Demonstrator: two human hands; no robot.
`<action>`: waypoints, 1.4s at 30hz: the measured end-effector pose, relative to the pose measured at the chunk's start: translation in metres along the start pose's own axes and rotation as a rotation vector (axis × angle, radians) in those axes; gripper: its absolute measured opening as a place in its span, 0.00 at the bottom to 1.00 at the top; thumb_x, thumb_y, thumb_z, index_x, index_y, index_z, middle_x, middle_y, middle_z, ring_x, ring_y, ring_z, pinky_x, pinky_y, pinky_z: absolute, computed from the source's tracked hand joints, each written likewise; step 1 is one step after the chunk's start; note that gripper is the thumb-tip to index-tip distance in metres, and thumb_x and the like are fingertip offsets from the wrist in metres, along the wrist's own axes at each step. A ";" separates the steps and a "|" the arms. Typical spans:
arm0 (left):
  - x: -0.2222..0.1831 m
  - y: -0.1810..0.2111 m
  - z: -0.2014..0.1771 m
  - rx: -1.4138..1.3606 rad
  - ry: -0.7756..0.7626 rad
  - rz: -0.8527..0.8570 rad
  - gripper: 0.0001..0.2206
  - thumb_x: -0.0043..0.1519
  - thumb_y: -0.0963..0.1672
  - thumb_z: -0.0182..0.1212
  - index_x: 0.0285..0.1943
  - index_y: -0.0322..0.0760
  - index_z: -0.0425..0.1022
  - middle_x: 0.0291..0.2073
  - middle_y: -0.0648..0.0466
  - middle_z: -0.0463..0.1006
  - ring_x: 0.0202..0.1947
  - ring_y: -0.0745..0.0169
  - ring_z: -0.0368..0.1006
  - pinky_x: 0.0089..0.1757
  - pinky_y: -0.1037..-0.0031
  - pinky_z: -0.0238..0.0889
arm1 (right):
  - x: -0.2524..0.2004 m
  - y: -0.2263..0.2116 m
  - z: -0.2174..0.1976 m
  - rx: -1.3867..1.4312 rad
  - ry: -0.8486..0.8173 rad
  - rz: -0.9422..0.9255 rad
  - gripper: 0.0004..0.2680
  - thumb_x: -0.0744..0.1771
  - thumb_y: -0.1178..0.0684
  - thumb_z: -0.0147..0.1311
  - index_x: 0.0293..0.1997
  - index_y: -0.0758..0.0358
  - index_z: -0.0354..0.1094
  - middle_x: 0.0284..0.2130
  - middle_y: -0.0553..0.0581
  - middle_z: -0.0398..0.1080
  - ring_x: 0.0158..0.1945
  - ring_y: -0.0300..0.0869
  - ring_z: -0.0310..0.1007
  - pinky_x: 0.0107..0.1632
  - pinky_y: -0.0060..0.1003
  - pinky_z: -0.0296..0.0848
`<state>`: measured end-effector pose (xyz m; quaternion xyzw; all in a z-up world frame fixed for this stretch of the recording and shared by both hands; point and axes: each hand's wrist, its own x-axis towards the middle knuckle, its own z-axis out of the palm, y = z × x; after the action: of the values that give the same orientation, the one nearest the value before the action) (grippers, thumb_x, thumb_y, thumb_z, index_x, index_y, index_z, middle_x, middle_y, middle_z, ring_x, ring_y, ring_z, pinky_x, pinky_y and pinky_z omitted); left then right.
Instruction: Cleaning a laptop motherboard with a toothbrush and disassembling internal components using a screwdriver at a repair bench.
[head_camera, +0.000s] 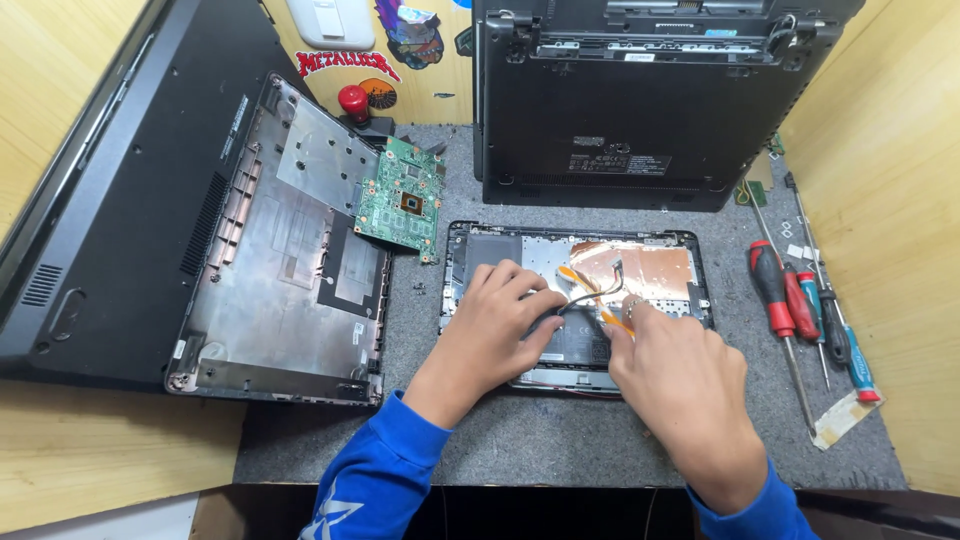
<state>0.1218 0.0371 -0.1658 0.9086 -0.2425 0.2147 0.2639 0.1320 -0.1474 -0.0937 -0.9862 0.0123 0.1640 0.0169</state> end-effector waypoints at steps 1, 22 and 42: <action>0.000 0.000 0.002 0.022 -0.012 0.003 0.09 0.63 0.45 0.62 0.50 0.41 0.77 0.39 0.54 0.75 0.42 0.52 0.66 0.42 0.62 0.56 | 0.000 0.001 -0.001 0.018 0.006 0.025 0.13 0.69 0.41 0.39 0.48 0.54 0.67 0.41 0.70 0.77 0.48 0.72 0.75 0.47 0.63 0.70; 0.005 0.014 -0.007 -0.019 -0.161 -0.078 0.23 0.64 0.54 0.58 0.61 0.40 0.71 0.45 0.52 0.74 0.44 0.52 0.64 0.47 0.62 0.52 | 0.016 0.120 0.055 0.328 0.458 0.046 0.17 0.68 0.46 0.51 0.63 0.59 0.73 0.41 0.74 0.75 0.47 0.68 0.74 0.51 0.61 0.68; 0.004 0.065 0.026 0.044 0.065 0.376 0.03 0.66 0.38 0.57 0.39 0.36 0.73 0.37 0.50 0.74 0.38 0.50 0.67 0.44 0.61 0.60 | 0.071 0.149 0.051 0.067 0.720 0.107 0.10 0.66 0.44 0.61 0.46 0.56 0.77 0.40 0.65 0.76 0.41 0.66 0.77 0.39 0.61 0.71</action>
<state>0.0962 -0.0276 -0.1595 0.8453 -0.3945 0.2949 0.2070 0.1784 -0.2961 -0.1690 -0.9777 0.0743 -0.1933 0.0354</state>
